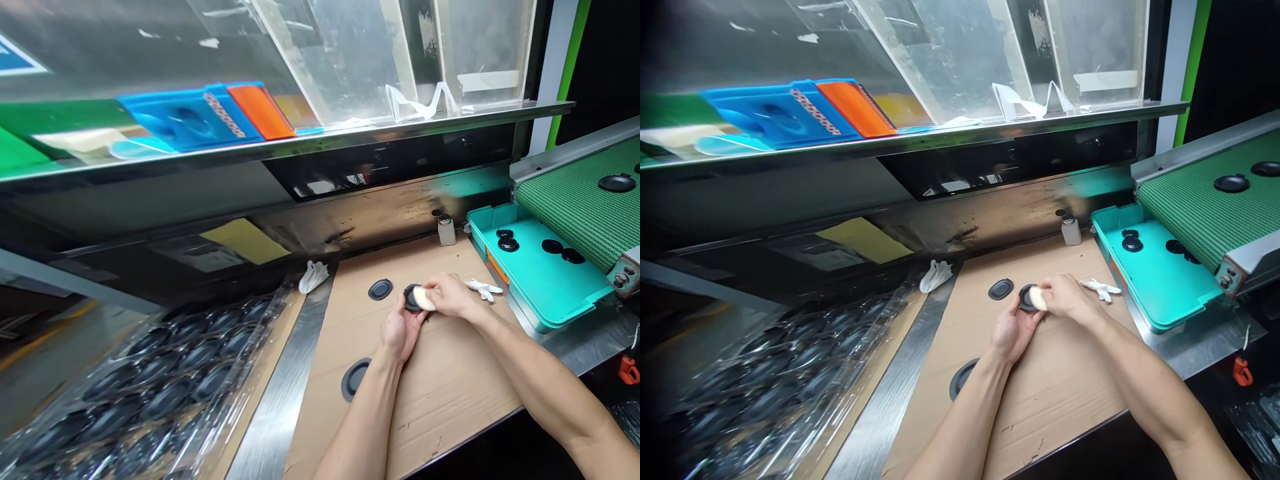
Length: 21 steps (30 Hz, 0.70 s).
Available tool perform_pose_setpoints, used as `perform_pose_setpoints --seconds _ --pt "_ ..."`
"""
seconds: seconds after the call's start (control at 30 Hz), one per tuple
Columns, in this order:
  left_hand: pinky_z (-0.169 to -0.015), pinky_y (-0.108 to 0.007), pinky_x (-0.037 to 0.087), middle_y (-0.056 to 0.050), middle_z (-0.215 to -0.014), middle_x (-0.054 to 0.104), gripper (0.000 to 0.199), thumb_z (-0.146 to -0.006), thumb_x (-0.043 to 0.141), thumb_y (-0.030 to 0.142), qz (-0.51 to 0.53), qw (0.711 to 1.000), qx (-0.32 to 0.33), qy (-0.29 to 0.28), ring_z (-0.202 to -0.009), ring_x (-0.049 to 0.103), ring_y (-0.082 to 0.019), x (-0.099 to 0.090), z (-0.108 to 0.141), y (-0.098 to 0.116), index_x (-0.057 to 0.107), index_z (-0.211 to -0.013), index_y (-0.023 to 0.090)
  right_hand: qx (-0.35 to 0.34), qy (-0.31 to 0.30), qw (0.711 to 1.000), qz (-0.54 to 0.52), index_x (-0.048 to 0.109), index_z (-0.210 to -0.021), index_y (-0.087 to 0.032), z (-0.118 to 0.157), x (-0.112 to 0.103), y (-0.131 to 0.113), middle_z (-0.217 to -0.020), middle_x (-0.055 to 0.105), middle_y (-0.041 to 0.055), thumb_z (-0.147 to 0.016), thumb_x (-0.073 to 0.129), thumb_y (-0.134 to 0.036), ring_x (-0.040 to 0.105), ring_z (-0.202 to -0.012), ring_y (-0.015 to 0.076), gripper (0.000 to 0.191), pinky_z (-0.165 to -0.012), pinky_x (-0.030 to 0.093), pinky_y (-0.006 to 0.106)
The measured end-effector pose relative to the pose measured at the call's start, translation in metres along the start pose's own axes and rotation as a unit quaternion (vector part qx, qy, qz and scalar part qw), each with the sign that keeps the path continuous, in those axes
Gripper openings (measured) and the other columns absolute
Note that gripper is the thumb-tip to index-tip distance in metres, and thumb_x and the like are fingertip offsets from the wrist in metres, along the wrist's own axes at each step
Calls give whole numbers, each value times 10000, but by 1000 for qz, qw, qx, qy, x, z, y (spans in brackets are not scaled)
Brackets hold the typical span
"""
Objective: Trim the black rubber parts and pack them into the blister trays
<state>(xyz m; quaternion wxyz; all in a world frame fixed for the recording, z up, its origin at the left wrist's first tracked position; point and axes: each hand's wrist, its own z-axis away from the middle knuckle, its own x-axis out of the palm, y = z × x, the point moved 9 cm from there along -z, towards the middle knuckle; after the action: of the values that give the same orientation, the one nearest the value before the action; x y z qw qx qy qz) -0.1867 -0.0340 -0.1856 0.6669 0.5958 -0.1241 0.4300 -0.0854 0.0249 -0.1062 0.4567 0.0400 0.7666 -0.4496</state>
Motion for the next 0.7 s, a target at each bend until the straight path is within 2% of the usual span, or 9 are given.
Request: perform_pose_setpoints --seconds 0.07,0.2,0.3,0.4,0.47,0.57,0.63,0.7 --pt "-970 -393 580 -132 -1128 730 325 -1035 388 290 -12 1000 -7 7 -1084 693 -220 -1 -1 -1 670 -1053 127 3 32 999 19 743 -1089 -230 -4 -1 9 -1078 722 56 -905 552 -206 647 -992 199 267 -857 458 257" --pt "-866 -374 614 -173 -1129 720 342 -1031 398 336 -33 999 1 13 -1040 714 -243 2 4 4 650 -1077 110 58 174 982 44 671 -1231 -173 -6 -16 39 -1193 641 115 -976 447 -199 604 -1085 201 340 -954 444 270" --pt "-716 -301 606 -153 -1040 720 291 -989 492 357 -78 997 11 23 -893 730 -216 1 18 18 649 -1034 116 56 163 984 47 658 -1249 -172 -8 -7 48 -1179 625 114 -976 449 -202 597 -1073 206 345 -956 443 275" --pt "-501 -212 476 -84 -872 679 331 -879 627 441 -197 980 37 18 -666 666 -149 -7 43 50 647 -989 129 29 125 990 61 663 -1234 -181 -9 8 44 -1144 617 106 -983 433 -212 597 -1041 209 343 -940 437 282" --pt "-434 -185 363 -17 -785 616 345 -794 684 474 -309 949 54 39 -556 563 -98 -20 61 80 630 -930 162 13 101 992 73 665 -1217 -189 -9 17 40 -1119 613 99 -990 424 -227 593 -1026 212 333 -926 431 286" --pt "-422 -179 274 39 -710 550 341 -730 702 484 -491 867 12 81 -511 453 -82 -49 83 113 563 -862 203 14 68 993 92 677 -1145 -198 -11 27 40 -1074 613 95 -999 416 -257 590 -983 218 305 -885 425 297" --pt "-434 -193 258 45 -677 554 369 -708 713 494 -583 807 -32 88 -508 432 -96 -66 91 120 539 -878 215 20 61 993 98 679 -1103 -198 -11 28 42 -1055 611 95 -1004 409 -268 589 -963 219 296 -862 419 298" --pt "-454 -210 266 39 -644 560 393 -682 732 498 -639 762 -53 85 -510 430 -108 -76 92 119 543 -872 211 22 62 993 99 677 -1096 -196 -11 27 42 -1050 610 96 -1004 410 -270 590 -959 218 292 -850 416 295"
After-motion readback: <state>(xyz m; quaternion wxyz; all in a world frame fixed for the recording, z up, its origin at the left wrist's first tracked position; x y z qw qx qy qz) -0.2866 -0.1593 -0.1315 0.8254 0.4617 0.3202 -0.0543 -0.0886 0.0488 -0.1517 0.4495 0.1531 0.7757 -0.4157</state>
